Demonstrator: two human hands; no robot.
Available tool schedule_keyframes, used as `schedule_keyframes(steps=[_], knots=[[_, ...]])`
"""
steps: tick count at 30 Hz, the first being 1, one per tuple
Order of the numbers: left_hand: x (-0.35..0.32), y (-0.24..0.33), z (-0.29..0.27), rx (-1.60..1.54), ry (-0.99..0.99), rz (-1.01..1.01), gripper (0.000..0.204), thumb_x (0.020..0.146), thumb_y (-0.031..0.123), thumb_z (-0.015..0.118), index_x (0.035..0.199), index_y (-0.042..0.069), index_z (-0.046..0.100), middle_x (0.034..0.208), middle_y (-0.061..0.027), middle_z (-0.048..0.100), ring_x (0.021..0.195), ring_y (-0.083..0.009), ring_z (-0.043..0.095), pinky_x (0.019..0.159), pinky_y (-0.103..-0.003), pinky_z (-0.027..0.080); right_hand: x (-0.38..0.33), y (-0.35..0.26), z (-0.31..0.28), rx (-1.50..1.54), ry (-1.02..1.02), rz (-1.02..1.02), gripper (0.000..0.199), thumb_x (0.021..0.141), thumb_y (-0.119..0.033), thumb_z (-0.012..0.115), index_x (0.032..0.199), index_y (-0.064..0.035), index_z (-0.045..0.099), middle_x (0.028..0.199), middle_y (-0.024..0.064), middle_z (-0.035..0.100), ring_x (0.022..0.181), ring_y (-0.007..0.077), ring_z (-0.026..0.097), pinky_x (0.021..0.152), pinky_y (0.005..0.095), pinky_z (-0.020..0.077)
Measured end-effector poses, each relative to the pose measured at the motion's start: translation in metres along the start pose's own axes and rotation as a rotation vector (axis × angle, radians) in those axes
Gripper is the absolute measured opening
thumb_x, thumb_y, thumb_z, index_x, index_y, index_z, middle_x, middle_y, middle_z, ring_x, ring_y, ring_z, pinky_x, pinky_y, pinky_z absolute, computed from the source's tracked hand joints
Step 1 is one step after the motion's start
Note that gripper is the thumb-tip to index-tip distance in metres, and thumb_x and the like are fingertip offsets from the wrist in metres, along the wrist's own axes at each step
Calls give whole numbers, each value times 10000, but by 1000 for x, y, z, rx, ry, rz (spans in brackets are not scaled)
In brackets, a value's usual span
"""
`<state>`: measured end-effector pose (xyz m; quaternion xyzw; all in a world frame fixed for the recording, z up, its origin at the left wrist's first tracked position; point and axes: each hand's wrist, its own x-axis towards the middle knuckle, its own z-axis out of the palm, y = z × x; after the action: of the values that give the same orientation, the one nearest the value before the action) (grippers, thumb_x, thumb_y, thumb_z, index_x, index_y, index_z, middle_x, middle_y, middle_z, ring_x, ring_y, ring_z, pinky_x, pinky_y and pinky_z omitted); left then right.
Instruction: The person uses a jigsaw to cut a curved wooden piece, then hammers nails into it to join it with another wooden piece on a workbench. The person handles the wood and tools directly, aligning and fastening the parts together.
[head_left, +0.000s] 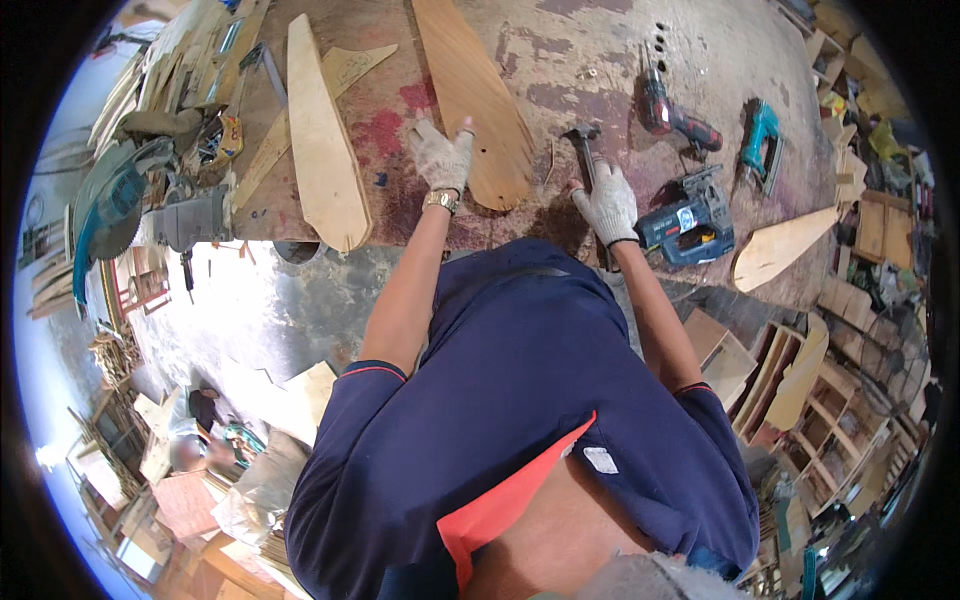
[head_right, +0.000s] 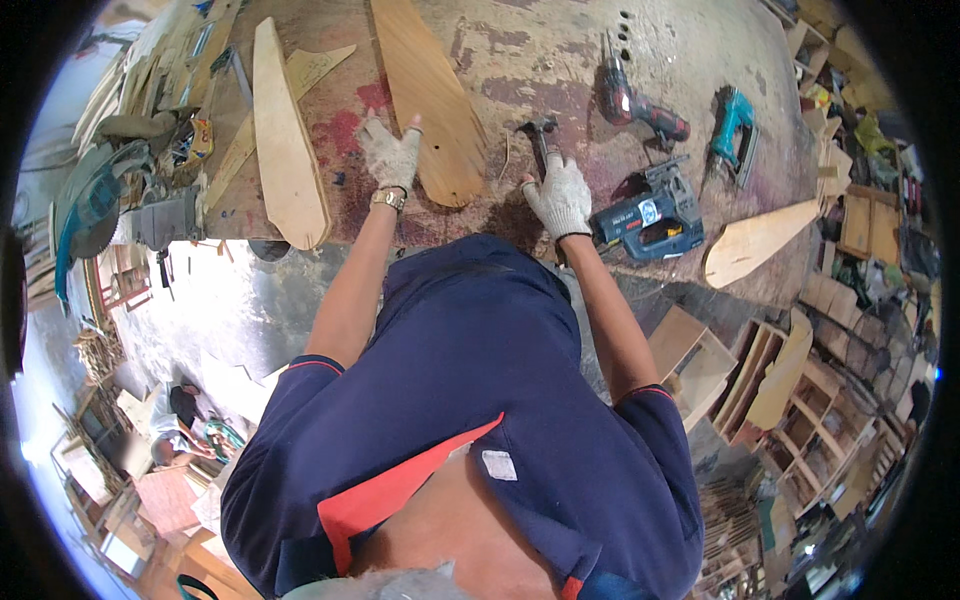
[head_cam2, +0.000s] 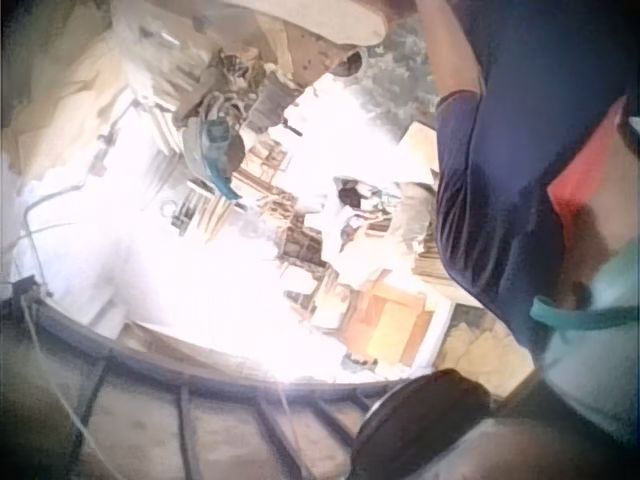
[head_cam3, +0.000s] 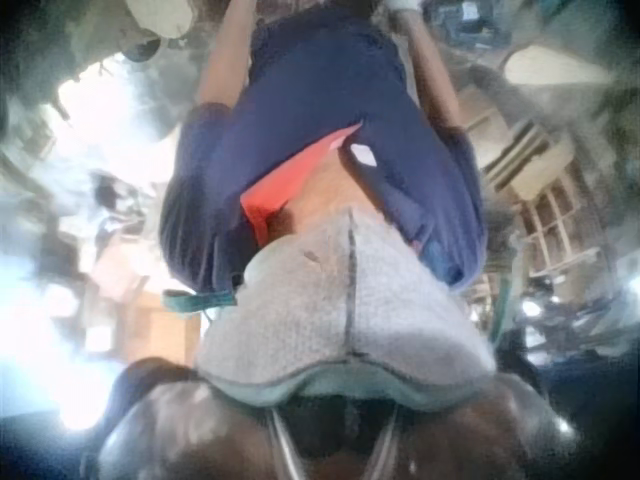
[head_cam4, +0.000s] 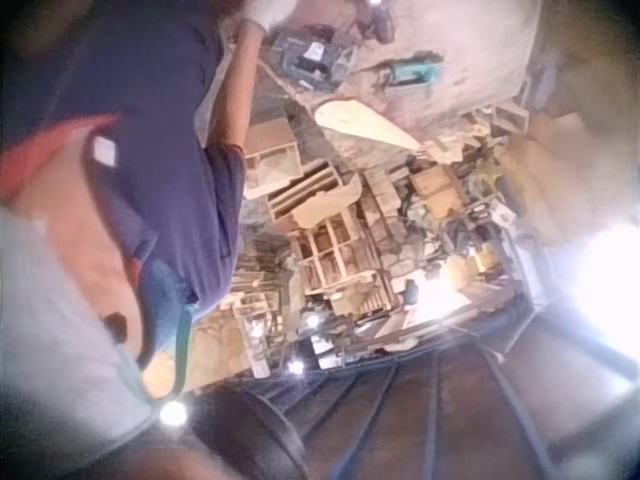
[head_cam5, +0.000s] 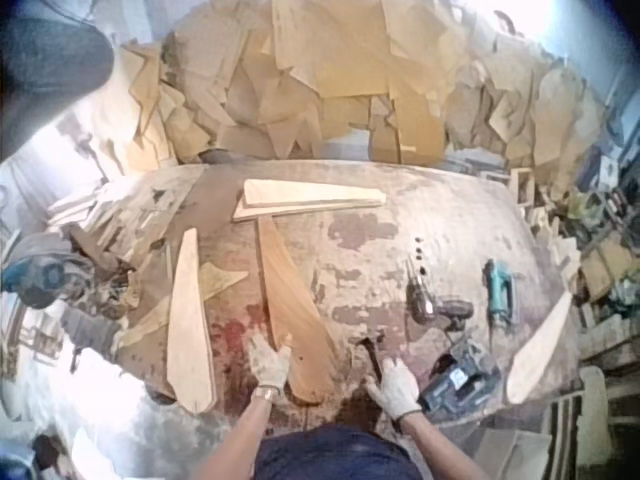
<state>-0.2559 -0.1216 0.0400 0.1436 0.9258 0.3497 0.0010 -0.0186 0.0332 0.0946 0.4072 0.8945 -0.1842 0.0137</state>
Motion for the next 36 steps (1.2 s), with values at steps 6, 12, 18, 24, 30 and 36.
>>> schedule_keyframes(steps=[6,12,18,24,30,36], knots=[[38,29,1,-125,-133,178,454,873,294,760,1218,28,636,1141,-185,676,1049,-358,667,922,-472,533,7,27,48,81,-31,184,488,949,-448,654,1167,-27,538,858,261,696,826,481,694,718,573,549],[61,75,59,-180,-513,335,226,909,246,711,1030,57,741,895,-131,759,823,-239,728,785,-362,563,18,45,58,48,-2,78,379,994,-422,576,1035,-46,552,751,244,689,726,459,688,653,576,524],[65,129,126,-57,-579,472,296,858,293,684,1048,78,758,921,-152,763,869,-330,731,797,-415,561,17,53,56,91,-19,122,340,983,-426,583,971,-86,587,728,205,693,692,433,693,635,559,526],[80,148,184,153,-570,622,354,849,326,668,1104,86,721,1087,-171,733,1063,-359,683,907,-475,536,14,54,62,125,50,129,308,955,-425,629,996,-120,607,747,158,704,695,399,701,613,527,525],[83,130,192,67,-491,765,260,952,321,623,1058,96,697,1064,-169,713,1031,-392,669,864,-495,529,13,55,64,135,64,136,309,960,-428,637,1012,-124,617,735,170,695,691,409,693,609,528,519],[74,103,113,-41,-553,447,226,918,279,686,921,53,696,881,-185,691,878,-373,686,781,-475,528,14,54,63,105,54,123,326,961,-454,631,1001,-130,620,729,176,695,699,409,695,626,536,523]])
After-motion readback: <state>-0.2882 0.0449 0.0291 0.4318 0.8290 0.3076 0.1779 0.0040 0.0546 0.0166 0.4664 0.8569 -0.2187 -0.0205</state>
